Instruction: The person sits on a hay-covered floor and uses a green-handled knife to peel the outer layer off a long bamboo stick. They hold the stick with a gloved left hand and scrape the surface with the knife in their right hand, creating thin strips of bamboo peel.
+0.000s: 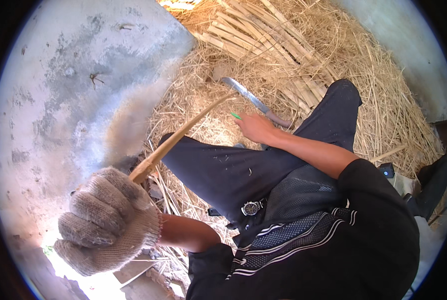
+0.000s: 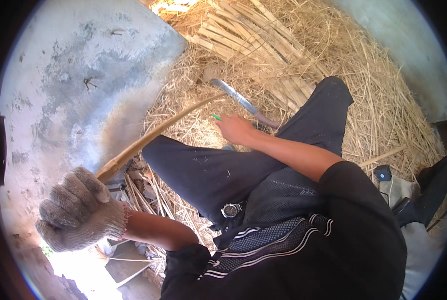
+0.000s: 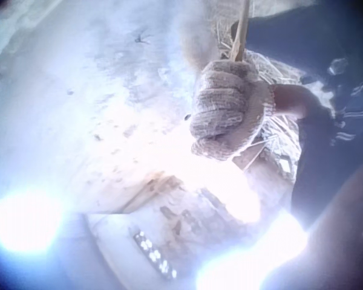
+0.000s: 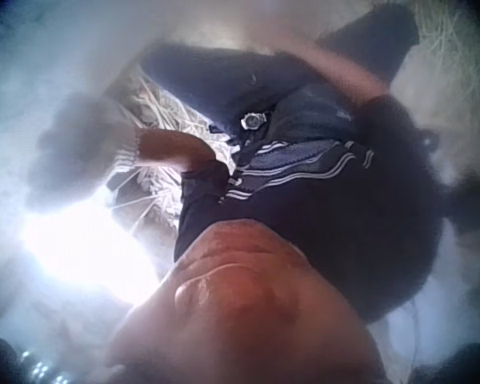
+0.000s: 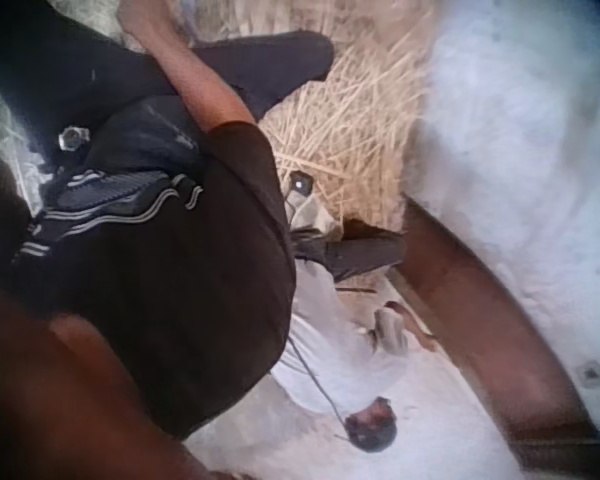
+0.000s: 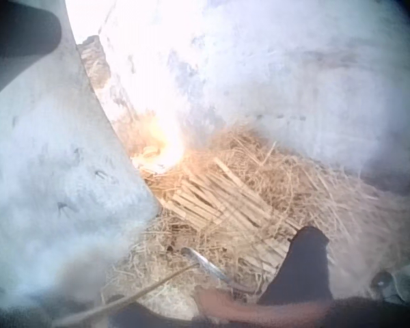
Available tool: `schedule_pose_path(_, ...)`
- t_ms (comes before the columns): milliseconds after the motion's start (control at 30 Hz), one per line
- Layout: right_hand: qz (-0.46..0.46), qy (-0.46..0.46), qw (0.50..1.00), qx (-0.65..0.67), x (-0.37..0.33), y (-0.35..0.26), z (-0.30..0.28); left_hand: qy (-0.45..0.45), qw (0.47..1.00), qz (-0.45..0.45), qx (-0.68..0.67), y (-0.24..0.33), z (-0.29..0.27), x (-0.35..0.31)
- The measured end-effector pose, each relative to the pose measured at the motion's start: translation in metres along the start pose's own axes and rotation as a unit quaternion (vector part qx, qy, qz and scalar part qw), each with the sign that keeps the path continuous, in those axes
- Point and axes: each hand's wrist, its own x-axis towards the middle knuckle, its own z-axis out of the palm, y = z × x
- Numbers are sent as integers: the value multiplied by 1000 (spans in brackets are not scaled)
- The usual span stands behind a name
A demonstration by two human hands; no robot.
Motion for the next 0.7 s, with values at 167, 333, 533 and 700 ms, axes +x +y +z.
schedule_pose_path(167, 36, -35, 999, -18, -20, -40, -63, -51, 999, -8, 1, 3, -21, 2)
schedule_pose_path(333, -146, 62, 977, 143, -76, -109, -85, -248, 967, -19, 53, 14, -46, 7)
schedule_pose_path(533, -203, 113, 973, -1, -52, -72, -36, -158, 987, -23, -6, 4, -34, 0)
schedule_pose_path(700, -171, 71, 975, 126, -80, -100, -60, -56, 998, 17, 13, 12, -46, -22)
